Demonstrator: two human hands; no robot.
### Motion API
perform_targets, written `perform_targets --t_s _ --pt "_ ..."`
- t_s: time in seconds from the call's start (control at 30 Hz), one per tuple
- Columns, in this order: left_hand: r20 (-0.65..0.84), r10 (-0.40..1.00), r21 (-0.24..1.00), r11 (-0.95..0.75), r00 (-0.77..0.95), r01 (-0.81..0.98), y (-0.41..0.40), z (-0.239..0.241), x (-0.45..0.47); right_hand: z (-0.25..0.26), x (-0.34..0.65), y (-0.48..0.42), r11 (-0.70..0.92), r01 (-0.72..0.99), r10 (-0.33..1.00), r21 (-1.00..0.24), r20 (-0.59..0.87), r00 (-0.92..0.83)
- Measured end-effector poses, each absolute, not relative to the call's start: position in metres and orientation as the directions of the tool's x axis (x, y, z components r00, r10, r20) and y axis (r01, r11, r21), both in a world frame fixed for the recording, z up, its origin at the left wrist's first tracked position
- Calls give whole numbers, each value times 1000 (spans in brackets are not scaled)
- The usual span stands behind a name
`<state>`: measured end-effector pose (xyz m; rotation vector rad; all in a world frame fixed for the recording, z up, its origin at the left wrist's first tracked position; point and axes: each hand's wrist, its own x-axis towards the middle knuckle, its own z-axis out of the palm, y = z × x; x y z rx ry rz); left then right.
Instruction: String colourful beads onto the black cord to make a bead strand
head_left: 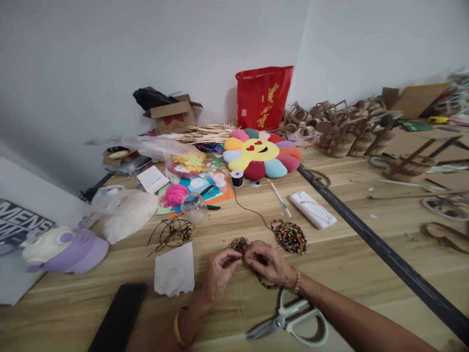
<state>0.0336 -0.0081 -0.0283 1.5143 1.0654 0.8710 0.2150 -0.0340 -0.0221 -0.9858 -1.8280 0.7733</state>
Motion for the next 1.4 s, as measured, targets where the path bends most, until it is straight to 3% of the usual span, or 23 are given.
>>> perform_targets --t_s 0.93,1.4 --pt "47 944 977 -112 326 184 -10 -21 36 -25 214 -34 368 325 922 -871 298 -247" --pt "38 944 977 -103 328 184 -9 -23 36 -27 216 -33 441 368 893 -819 360 -269"
